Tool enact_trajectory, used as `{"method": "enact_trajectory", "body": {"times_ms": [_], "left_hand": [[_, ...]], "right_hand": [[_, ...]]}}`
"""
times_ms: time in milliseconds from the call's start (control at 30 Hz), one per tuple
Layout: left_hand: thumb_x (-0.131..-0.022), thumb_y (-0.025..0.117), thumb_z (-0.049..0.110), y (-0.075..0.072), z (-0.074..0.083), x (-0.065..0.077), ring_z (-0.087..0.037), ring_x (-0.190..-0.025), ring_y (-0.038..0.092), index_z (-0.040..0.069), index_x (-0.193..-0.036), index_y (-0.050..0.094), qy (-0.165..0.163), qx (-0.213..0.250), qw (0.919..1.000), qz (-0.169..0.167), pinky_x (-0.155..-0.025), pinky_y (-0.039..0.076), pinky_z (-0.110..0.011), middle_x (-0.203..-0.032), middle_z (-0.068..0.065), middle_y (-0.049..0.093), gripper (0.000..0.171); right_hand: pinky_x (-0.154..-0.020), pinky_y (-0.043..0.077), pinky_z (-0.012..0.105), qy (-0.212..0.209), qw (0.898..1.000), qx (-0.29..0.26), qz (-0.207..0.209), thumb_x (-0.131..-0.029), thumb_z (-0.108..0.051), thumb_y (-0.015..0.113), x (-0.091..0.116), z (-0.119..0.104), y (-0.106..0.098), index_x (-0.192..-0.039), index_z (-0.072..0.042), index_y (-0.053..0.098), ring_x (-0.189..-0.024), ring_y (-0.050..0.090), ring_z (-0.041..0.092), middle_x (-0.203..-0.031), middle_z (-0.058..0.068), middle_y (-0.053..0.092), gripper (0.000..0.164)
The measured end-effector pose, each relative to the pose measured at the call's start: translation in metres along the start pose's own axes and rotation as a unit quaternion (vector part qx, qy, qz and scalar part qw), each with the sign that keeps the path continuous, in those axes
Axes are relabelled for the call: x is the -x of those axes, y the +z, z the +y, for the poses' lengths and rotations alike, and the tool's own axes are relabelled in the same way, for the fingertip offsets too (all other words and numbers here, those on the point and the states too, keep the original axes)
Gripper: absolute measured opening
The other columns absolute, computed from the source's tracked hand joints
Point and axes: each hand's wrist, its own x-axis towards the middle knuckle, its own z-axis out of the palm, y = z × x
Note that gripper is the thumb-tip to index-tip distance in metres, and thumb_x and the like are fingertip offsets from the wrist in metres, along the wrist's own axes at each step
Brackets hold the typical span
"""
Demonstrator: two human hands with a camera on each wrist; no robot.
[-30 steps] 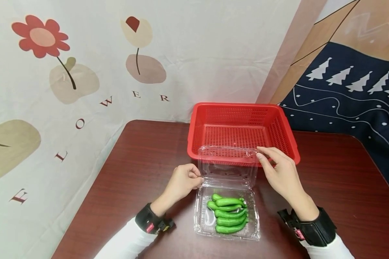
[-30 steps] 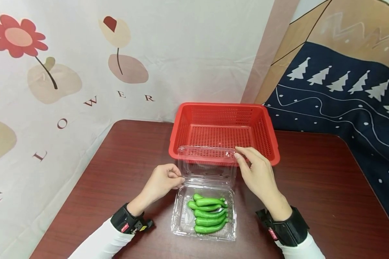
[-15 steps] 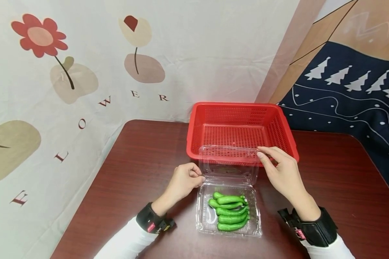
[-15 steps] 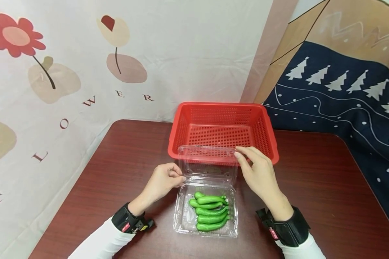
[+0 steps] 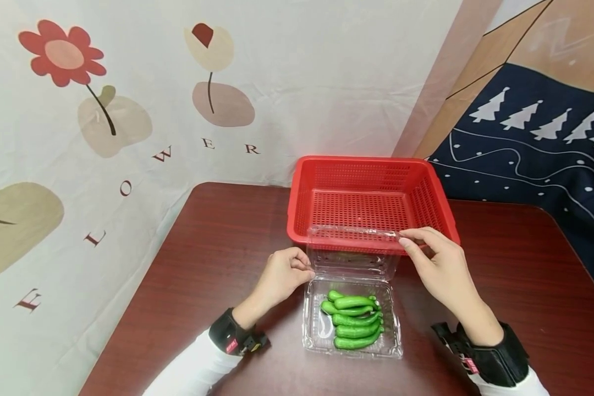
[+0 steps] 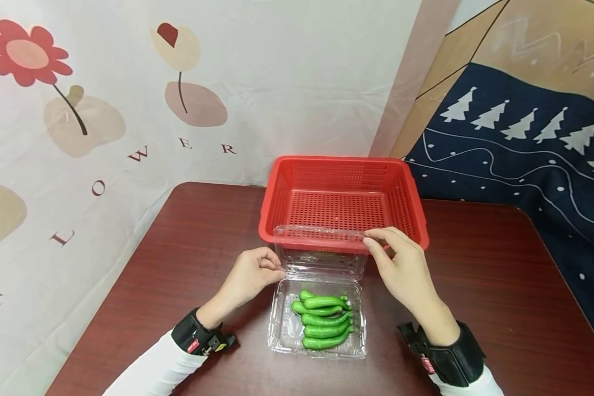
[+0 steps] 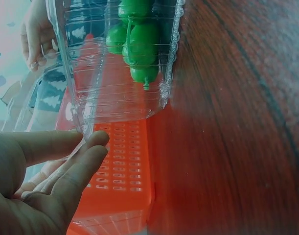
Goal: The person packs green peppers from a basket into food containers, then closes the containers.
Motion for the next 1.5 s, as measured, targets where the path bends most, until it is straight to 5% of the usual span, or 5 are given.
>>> {"method": "enact_trajectory", "body": {"times_ms": [233,633,800,933,1500], "left_hand": [[-0.083,0.081,-0.006,0.000,0.001,0.001,-0.010,-0.073,0.071,0.002,-0.087,0.069,0.002,0.015,0.9999,-0.004,-0.064,0.057,-0.021,-0.080,-0.004,0.076,0.015],[-0.083,0.079,-0.010,0.003,0.002,0.002,-0.019,-0.081,0.076,-0.001,-0.087,0.070,-0.001,0.033,0.9994,-0.005,-0.070,0.063,-0.026,-0.086,-0.010,0.077,0.013],[-0.084,0.079,-0.010,0.003,0.003,0.002,-0.023,-0.085,0.077,-0.003,-0.088,0.070,0.004,0.040,0.9992,-0.010,-0.073,0.064,-0.027,-0.089,-0.013,0.077,0.012],[-0.084,0.080,-0.009,0.000,0.004,0.003,-0.021,-0.085,0.077,-0.001,-0.089,0.073,0.008,0.024,0.9996,-0.011,-0.072,0.063,-0.027,-0.090,-0.011,0.078,0.012],[-0.088,0.080,-0.002,-0.004,-0.003,0.010,-0.018,-0.081,0.078,0.000,-0.095,0.080,0.006,-0.005,0.9998,-0.019,-0.069,0.063,-0.025,-0.091,-0.011,0.079,0.007]], "right_hand": [[-0.068,0.048,0.008,-0.012,1.000,0.007,-0.011,-0.089,0.004,0.080,0.007,-0.003,-0.011,-0.112,-0.011,0.078,-0.081,0.058,-0.001,-0.101,-0.002,0.074,0.028],[-0.080,0.048,0.006,-0.100,0.995,0.011,-0.028,-0.074,0.014,0.085,0.023,-0.002,-0.027,-0.105,-0.015,0.076,-0.093,0.061,-0.002,-0.101,-0.008,0.070,0.044],[-0.086,0.048,0.006,-0.116,0.992,0.004,-0.049,-0.094,-0.020,0.080,0.031,-0.001,-0.033,-0.106,-0.017,0.076,-0.097,0.060,0.000,-0.102,-0.006,0.070,0.012],[-0.088,0.048,0.007,-0.122,0.990,0.009,-0.068,-0.102,-0.053,0.059,0.035,-0.004,-0.037,-0.105,-0.017,0.076,-0.097,0.060,0.002,-0.101,-0.006,0.069,0.039],[-0.075,0.048,0.013,-0.229,0.971,-0.001,-0.070,-0.107,-0.043,0.058,0.060,-0.009,-0.032,-0.101,-0.022,0.076,-0.091,0.058,0.001,-0.098,-0.010,0.068,0.028]]}}
